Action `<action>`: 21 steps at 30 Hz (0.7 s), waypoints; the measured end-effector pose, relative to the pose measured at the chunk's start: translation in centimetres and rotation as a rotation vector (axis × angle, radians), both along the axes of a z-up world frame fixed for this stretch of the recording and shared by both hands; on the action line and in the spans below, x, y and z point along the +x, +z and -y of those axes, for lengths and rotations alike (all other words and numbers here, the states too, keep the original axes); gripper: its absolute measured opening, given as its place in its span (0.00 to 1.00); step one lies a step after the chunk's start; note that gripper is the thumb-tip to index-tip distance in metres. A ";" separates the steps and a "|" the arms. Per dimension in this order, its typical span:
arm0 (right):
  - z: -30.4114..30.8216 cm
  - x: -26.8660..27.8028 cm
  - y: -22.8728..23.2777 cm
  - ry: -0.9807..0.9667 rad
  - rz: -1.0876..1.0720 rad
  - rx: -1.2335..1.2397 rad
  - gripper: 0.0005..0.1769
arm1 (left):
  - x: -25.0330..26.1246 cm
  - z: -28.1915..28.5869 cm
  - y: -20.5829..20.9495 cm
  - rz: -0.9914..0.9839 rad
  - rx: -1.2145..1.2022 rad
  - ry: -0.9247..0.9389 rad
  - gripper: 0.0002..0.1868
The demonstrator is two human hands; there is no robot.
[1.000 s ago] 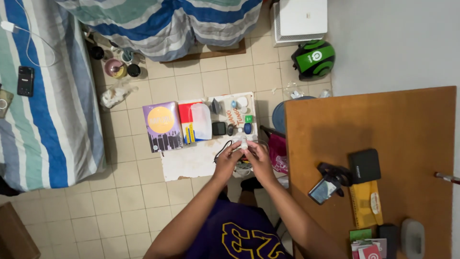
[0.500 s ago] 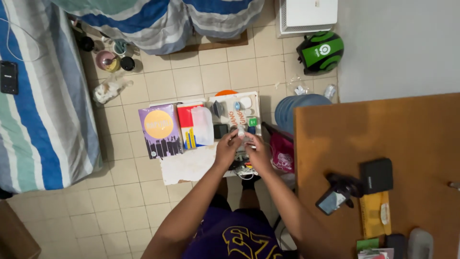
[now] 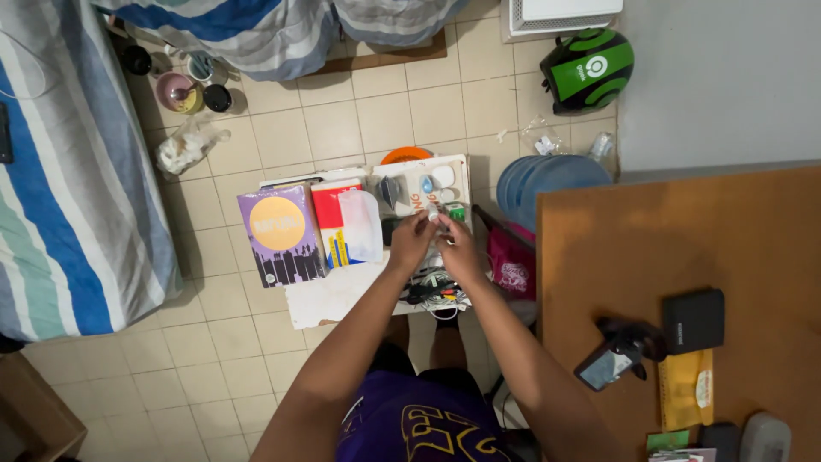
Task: The person repeatedly picks up small items from a wooden table and places them onto a lower white surface. Items handled include a small white bottle, a phone, a notebook, a wallet, a gray case, and several cards. The person moves between the table and the lower surface multiple times.
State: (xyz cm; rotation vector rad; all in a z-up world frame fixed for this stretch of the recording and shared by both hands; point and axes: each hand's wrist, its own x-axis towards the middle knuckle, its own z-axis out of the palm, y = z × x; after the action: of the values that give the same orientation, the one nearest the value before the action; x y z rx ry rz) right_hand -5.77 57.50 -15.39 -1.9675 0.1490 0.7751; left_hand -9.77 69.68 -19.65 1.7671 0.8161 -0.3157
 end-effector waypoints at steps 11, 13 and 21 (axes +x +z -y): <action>-3.3 1.6 3.2 -0.048 -0.047 0.035 0.30 | 1.1 -0.4 -3.1 0.046 0.127 -0.061 0.24; -3.4 1.8 2.7 -0.039 -0.065 0.034 0.30 | 1.1 -0.5 -4.1 0.057 0.141 -0.060 0.24; -3.0 1.6 0.5 0.060 -0.085 -0.111 0.32 | 1.2 -0.1 -7.6 0.062 0.208 -0.103 0.23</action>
State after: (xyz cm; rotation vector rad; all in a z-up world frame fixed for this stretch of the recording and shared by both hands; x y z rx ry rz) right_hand -4.13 60.52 -14.84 -2.0521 0.1876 0.9069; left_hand -8.53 69.75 -27.29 2.0083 0.7367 -0.2494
